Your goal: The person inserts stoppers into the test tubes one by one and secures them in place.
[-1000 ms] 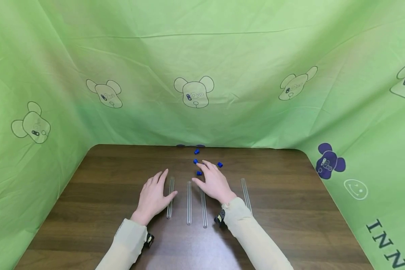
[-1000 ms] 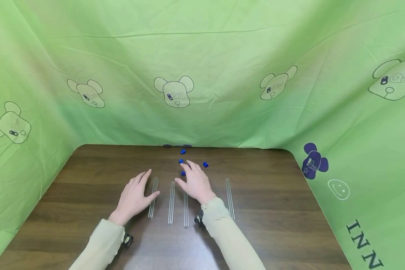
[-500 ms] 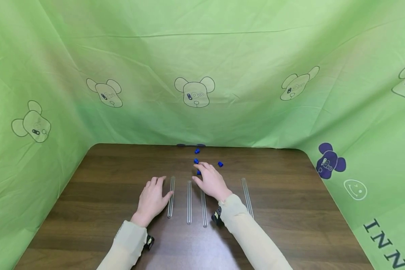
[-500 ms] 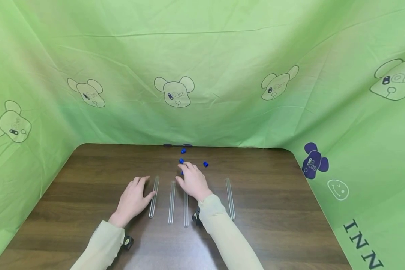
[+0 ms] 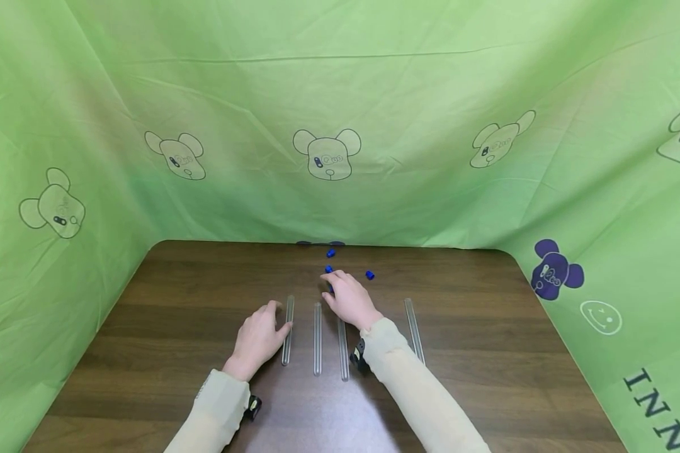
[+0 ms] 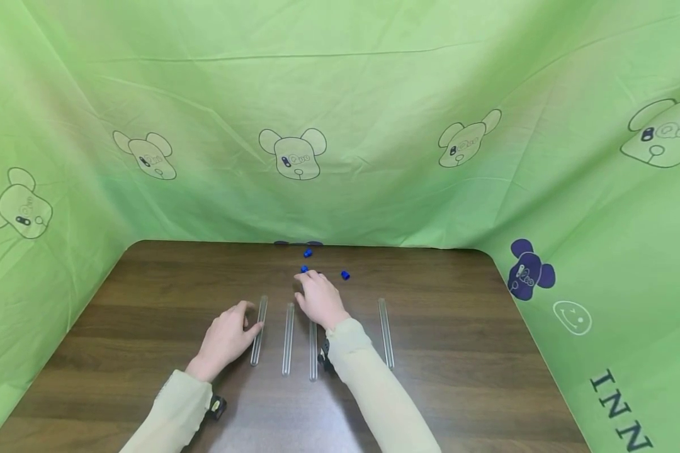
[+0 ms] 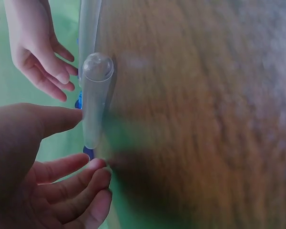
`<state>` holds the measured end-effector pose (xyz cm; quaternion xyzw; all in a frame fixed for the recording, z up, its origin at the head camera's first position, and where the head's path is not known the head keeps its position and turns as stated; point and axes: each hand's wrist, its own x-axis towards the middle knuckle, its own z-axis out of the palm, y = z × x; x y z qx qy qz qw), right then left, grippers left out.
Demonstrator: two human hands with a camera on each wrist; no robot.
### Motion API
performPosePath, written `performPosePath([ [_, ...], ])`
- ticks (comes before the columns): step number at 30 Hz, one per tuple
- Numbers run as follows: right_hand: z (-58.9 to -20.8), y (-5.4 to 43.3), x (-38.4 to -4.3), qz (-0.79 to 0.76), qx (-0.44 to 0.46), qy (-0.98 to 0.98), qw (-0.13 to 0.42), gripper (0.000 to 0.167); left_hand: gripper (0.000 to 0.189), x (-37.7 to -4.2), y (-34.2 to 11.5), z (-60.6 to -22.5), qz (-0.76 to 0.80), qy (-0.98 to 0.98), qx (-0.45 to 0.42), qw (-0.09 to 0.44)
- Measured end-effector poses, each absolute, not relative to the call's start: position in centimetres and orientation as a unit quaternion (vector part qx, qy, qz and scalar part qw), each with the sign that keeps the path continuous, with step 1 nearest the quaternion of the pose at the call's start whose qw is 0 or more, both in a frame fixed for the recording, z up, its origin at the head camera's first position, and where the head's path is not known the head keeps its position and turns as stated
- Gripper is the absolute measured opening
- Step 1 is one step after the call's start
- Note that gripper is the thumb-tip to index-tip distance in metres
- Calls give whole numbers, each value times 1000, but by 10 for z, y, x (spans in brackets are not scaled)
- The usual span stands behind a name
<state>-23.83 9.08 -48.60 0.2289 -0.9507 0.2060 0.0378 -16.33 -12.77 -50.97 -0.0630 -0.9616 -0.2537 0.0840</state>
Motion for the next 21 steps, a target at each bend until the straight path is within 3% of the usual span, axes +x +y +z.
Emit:
performPosePath([
  [10, -488, 87, -245, 181, 221, -958, 27, 33, 24, -165, -125, -511, -244, -968, -39, 55],
  [21, -487, 88, -248, 180, 213, -960, 23, 26, 26, -168, -121, -512, -248, -967, -34, 41],
])
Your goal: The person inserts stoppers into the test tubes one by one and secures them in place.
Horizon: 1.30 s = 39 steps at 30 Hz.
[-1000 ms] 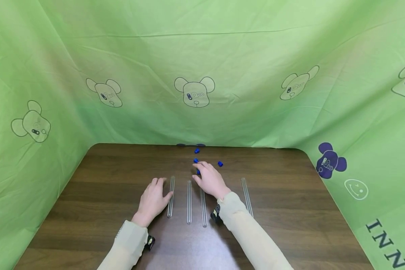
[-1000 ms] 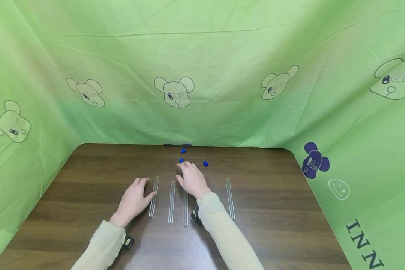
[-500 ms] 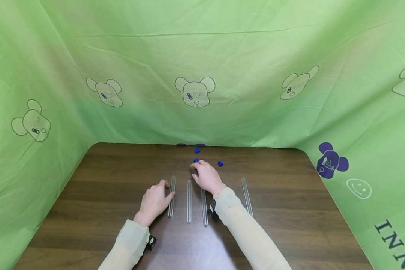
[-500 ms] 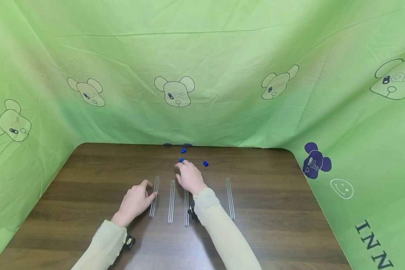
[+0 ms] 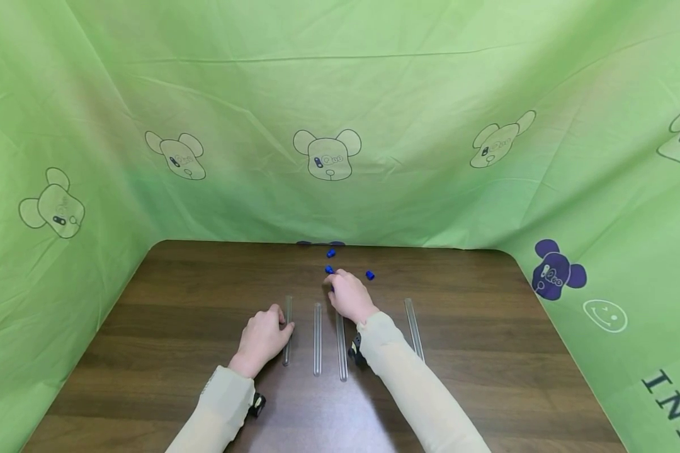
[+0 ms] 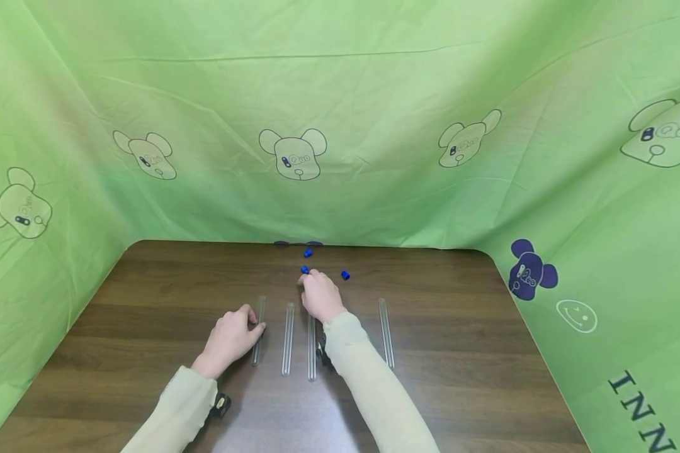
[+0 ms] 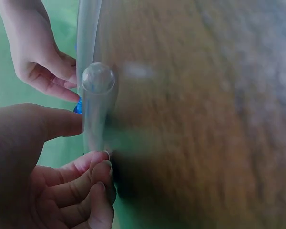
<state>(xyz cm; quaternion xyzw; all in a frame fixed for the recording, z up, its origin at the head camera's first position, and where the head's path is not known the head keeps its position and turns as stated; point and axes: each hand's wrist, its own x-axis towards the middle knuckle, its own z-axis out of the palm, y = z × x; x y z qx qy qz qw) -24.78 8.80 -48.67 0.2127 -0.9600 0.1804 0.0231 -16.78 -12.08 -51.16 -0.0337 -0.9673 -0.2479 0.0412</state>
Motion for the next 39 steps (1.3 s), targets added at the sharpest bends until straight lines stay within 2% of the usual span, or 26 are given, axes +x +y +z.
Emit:
performPosePath([
  [23, -490, 91, -252, 186, 184, -965, 11, 20, 23, -168, -121, -507, -243, -968, -38, 43],
  [39, -489, 94, -253, 198, 208, -955, 65, 9, 16, -169, -125, -502, -265, -964, -18, 25],
])
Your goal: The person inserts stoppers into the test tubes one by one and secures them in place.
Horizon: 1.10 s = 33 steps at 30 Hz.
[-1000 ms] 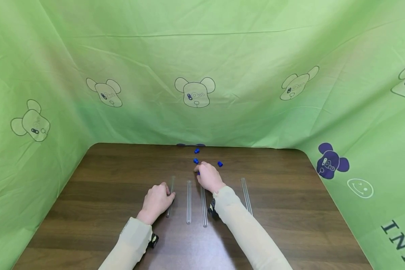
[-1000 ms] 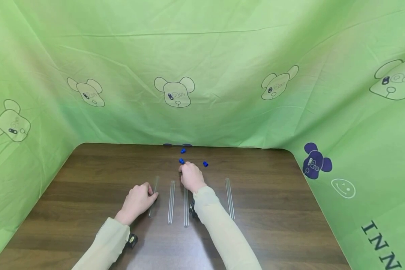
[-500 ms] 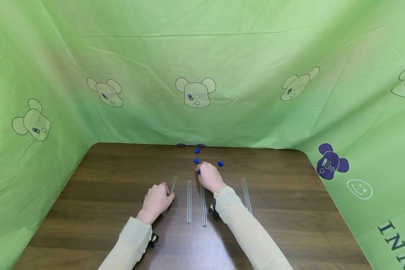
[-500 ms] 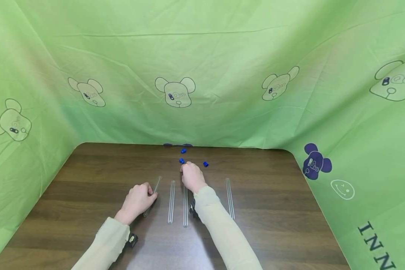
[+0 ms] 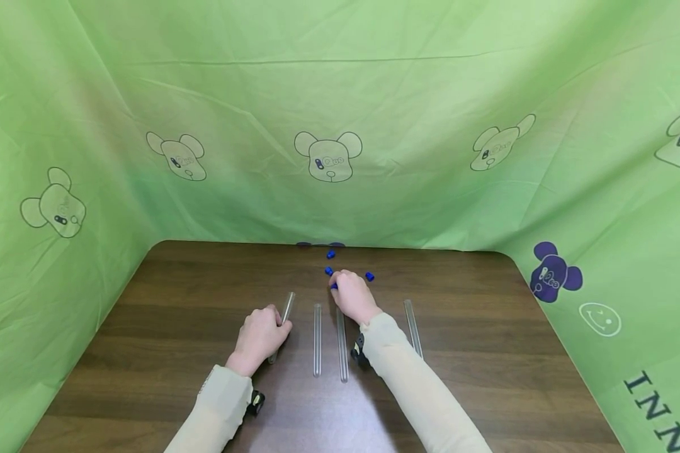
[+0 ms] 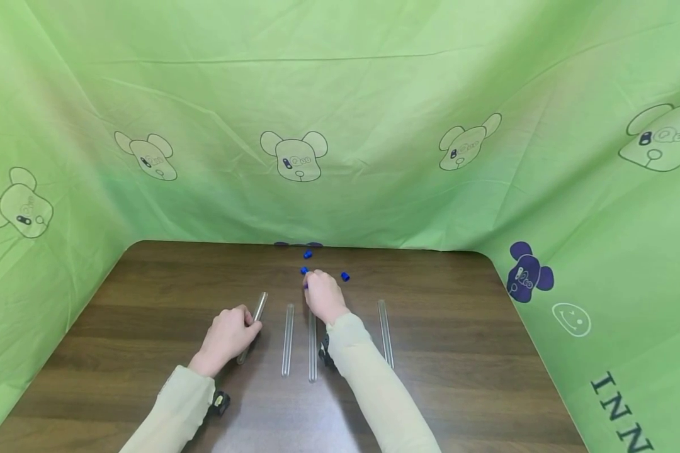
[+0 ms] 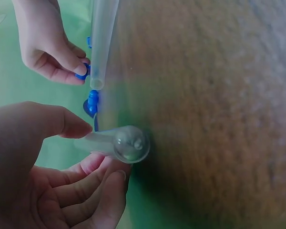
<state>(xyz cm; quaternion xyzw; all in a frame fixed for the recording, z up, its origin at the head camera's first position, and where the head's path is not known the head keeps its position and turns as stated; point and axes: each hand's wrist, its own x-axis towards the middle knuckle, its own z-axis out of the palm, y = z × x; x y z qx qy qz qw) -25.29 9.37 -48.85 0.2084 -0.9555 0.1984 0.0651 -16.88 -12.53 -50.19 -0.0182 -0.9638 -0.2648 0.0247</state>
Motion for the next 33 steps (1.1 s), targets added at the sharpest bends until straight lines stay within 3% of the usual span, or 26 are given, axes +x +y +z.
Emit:
performPosePath([
  [13, -480, 95, -249, 207, 202, -955, 69, 19, 16, -169, -125, -493, -288, -957, -16, 15],
  [27, -477, 93, -248, 229, 191, -951, 79, 20, 22, -170, -123, -487, -305, -951, -26, 42],
  [33, -475, 94, -249, 242, 188, -949, 78, 20, 33, -171, -122, -485, -326, -942, -49, 62],
])
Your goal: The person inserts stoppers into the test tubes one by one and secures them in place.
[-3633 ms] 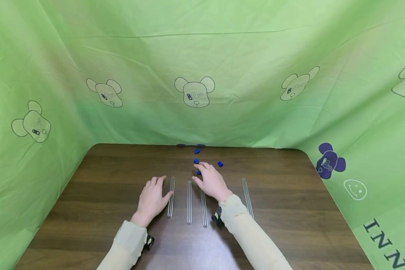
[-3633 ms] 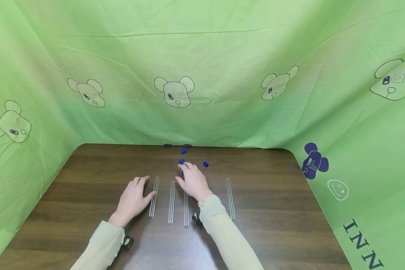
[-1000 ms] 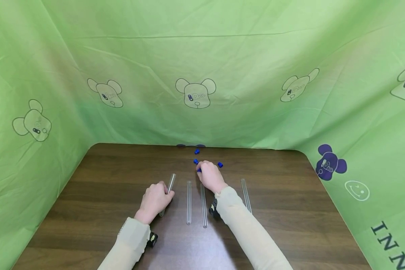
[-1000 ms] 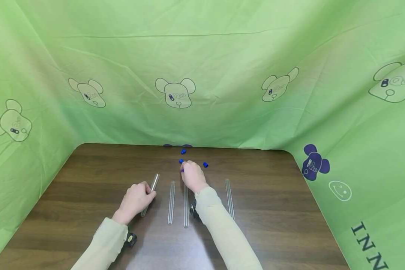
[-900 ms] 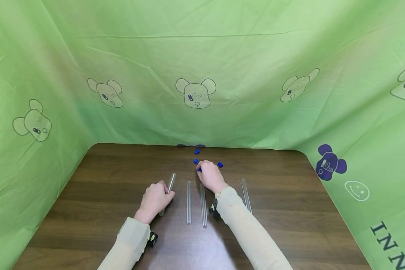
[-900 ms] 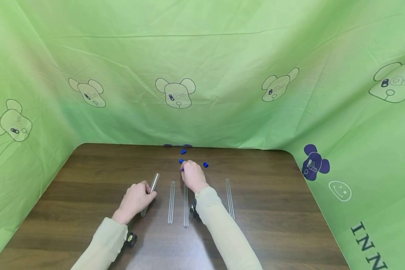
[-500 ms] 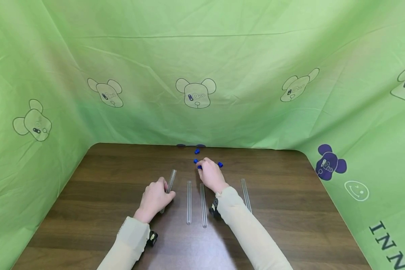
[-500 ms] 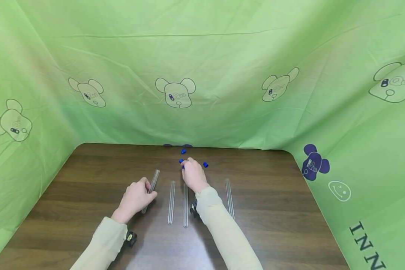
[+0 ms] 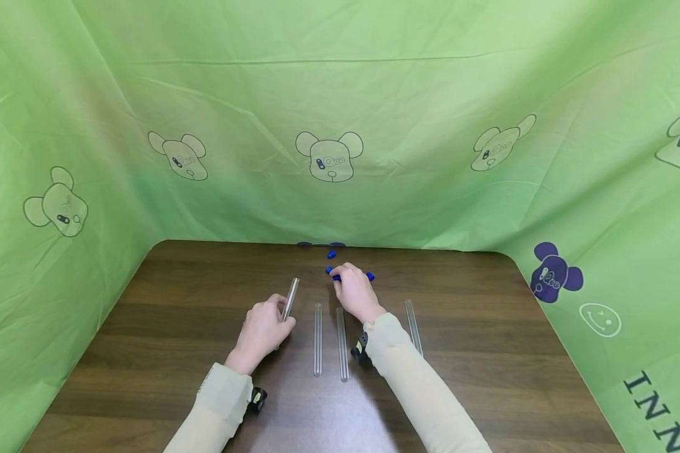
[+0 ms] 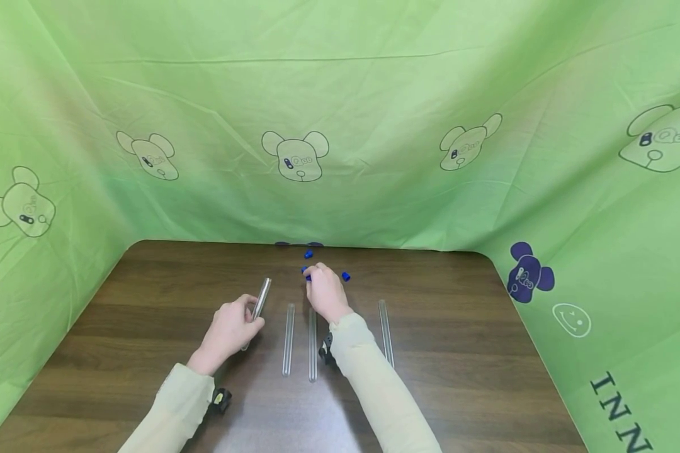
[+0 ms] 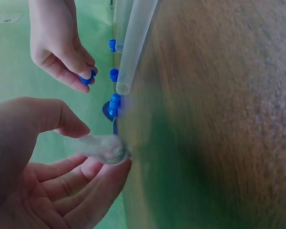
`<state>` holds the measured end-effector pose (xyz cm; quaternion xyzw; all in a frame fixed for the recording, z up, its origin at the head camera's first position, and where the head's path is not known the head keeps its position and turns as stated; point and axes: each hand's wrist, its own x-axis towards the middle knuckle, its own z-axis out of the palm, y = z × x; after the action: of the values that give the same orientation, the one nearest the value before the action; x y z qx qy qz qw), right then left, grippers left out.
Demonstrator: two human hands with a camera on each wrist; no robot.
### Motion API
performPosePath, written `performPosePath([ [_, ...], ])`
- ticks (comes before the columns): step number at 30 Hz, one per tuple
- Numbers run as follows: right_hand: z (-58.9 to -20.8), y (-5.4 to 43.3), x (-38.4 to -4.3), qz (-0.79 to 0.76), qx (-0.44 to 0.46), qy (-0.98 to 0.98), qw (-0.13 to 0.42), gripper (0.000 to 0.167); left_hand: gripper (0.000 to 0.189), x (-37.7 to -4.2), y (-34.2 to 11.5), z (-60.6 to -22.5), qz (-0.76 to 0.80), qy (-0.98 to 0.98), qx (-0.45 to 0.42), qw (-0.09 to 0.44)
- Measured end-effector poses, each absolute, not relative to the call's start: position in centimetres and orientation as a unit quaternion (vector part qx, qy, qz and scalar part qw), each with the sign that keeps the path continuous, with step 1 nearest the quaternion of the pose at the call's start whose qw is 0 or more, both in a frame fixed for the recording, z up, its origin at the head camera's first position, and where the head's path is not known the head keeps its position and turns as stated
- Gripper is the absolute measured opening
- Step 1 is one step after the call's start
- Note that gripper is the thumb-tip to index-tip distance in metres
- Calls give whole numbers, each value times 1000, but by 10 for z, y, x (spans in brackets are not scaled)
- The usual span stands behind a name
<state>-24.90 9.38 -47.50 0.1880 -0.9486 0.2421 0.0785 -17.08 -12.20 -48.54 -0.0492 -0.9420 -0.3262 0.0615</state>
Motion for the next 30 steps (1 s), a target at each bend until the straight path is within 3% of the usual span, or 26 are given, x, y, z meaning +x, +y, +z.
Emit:
performPosePath([
  [8, -475, 95, -251, 276, 174, -942, 76, 20, 32, -171, -122, -488, -347, -929, -92, 91],
  [13, -474, 94, -253, 304, 169, -935, 72, 19, 32, -171, -123, -490, -387, -915, -94, 63],
  [21, -472, 93, -254, 353, 166, -918, 72, 19, 43, -174, -123, -493, -535, -842, -62, -29],
  [30, -465, 86, -254, 391, 162, -905, 42, 21, 43, -173, -124, -494, -587, -806, -51, -60],
])
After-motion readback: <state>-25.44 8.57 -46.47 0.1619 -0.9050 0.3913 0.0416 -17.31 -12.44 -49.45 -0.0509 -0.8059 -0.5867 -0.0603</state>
